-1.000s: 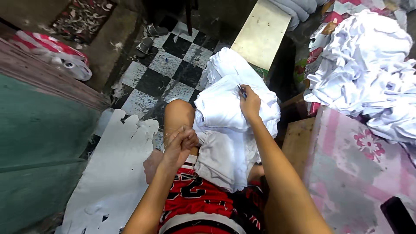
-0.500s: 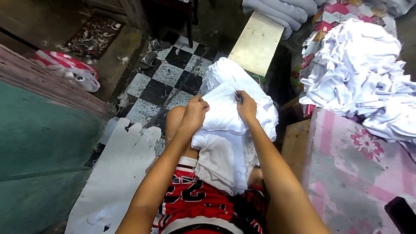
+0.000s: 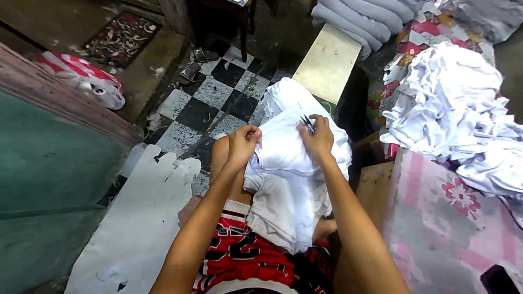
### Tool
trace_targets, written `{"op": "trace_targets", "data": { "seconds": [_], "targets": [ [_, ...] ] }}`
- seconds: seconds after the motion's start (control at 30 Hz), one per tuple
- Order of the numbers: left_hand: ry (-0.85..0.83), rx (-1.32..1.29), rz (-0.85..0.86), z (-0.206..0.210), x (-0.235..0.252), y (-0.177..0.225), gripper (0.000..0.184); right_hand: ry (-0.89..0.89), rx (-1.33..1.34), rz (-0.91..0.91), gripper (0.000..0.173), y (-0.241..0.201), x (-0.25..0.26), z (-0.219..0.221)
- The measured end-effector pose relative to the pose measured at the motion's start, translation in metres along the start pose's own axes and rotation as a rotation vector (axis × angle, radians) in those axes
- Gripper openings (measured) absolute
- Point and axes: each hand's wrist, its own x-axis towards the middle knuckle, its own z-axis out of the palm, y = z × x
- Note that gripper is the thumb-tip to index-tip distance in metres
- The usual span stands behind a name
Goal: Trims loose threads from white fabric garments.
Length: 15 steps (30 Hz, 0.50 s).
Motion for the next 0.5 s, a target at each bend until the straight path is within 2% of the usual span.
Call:
{"op": "trace_targets", "data": {
  "seconds": [0.13,0.23,0.5],
  "targets": [
    [0.051,0.136,0.168,-0.005,0.003,-0.001,0.019,-0.2,-0.109,-0.175,0.051,-0.045,-0.016,-0.025],
    [0.053,0.133,0.251,-0.007,0.008,-0.001,0.015,-0.324,-0.133,-0.329,0.047,-0.062,-0.022,-0.021],
    [0.019,0.113,0.266,-0.009,0.009,0.003,0.015,-0.292,-0.186,-0.51,0.043,-0.074,-0.025,-0.002]
  ]
}}
